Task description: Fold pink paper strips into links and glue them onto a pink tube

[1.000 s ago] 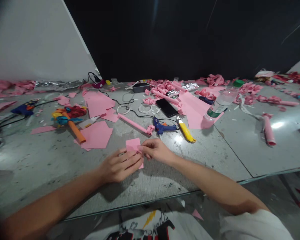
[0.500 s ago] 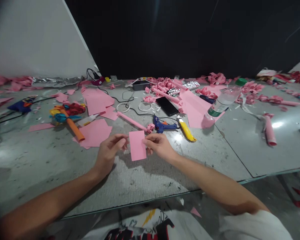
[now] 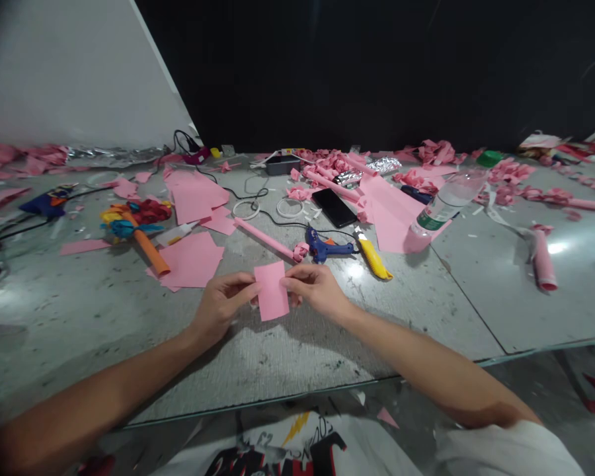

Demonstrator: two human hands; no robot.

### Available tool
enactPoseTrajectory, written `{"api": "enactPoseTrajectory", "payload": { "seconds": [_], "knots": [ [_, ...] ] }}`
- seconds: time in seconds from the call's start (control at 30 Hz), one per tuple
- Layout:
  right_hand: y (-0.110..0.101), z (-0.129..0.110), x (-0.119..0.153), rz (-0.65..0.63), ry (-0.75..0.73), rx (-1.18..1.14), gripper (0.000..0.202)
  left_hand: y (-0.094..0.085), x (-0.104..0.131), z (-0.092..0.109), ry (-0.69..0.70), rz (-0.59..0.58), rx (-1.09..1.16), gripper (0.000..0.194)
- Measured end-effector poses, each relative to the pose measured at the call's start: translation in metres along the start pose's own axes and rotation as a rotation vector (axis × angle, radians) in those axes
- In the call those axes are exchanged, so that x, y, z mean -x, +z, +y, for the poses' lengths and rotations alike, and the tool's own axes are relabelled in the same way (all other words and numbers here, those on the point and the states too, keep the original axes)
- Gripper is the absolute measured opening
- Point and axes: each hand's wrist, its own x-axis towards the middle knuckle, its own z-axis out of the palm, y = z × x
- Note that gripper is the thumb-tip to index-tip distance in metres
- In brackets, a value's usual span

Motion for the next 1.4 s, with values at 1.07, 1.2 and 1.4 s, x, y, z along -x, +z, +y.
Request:
{"api": "enactPoseTrajectory", "payload": {
  "seconds": [1.07, 1.2, 1.4],
  "knots": [
    [0.011, -0.010, 0.016, -0.226, -0.004, 0.009, 0.031, -0.003, 0.000, -0.013, 0.024, -0.086, -0.096, 0.025],
    [0.018, -0.009, 0.019, -0.157, 0.019, 0.038, 0.034, -0.003, 0.001, -0.011, -0.003, -0.099, -0.074, 0.027],
    [0.025, -0.004, 0.016, -0.087, 0.032, 0.005, 0.037, -0.002, 0.000, -0.014, -0.053, -0.106, -0.021, 0.026]
  ]
}}
